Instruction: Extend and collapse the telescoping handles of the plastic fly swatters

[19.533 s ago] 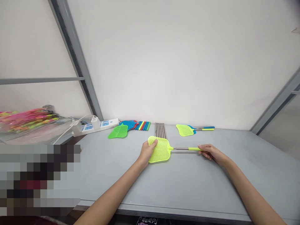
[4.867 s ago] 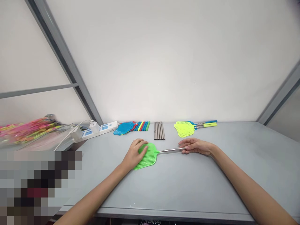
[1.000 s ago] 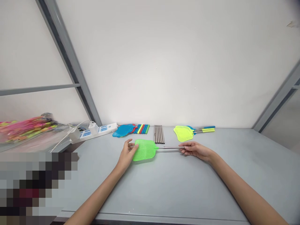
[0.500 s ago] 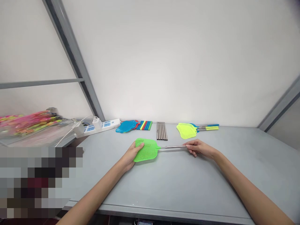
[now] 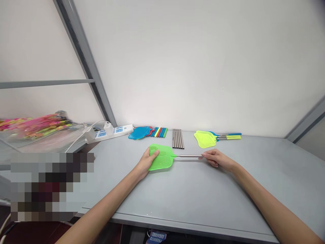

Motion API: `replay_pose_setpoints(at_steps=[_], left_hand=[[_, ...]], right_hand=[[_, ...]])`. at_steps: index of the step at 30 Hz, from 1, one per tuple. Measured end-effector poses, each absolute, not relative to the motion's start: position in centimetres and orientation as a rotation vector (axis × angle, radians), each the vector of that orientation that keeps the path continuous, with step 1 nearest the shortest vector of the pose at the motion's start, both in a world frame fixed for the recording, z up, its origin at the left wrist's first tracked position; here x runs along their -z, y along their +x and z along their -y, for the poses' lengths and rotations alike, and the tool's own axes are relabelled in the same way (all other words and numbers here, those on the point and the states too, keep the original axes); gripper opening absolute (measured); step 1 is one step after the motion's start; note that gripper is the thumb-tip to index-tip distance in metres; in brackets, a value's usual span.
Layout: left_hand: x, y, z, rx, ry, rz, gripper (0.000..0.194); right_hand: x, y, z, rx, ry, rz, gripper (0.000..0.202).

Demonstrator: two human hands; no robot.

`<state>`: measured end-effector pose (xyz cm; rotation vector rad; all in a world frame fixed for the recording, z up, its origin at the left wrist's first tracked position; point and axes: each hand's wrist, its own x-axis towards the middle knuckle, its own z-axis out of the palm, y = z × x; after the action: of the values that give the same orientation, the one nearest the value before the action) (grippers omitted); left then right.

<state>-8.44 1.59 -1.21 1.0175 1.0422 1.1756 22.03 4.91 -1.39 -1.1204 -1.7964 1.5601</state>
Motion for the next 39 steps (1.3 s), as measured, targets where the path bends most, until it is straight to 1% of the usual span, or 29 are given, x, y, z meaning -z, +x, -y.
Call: replay_pose_setpoints(at_steps=[11, 21, 29, 36, 39], left_hand=[[1.5, -7.8, -1.5, -1.227, 1.045, -1.072, 0.036], [0.8, -8.3, -1.7, -1.173, 0.905, -1.046, 0.026], [0.8, -8.7, -1.9, -1.106, 0.831, -1.035, 0.023], [0.7, -8.8, -1.8, -1.063, 0.824, -1.021, 0.027], [0.1, -8.8, -1.2, -0.968, 0.86, -0.983, 0.03]], right_hand=[[2.1, 22.1, -5.3, -1.572, -1.19, 1.719, 0.042], [1.5, 21.7, -5.1, -1.566, -1.181, 1.773, 0.046], [1.4, 22.2, -5.3, -1.53, -1.167, 1.825, 0.037], [1.5, 22.0, -5.3, -1.49, -1.198, 1.913, 0.035], [1.8, 22.0, -5.3, -1.467, -1.216, 1.965, 0.035]])
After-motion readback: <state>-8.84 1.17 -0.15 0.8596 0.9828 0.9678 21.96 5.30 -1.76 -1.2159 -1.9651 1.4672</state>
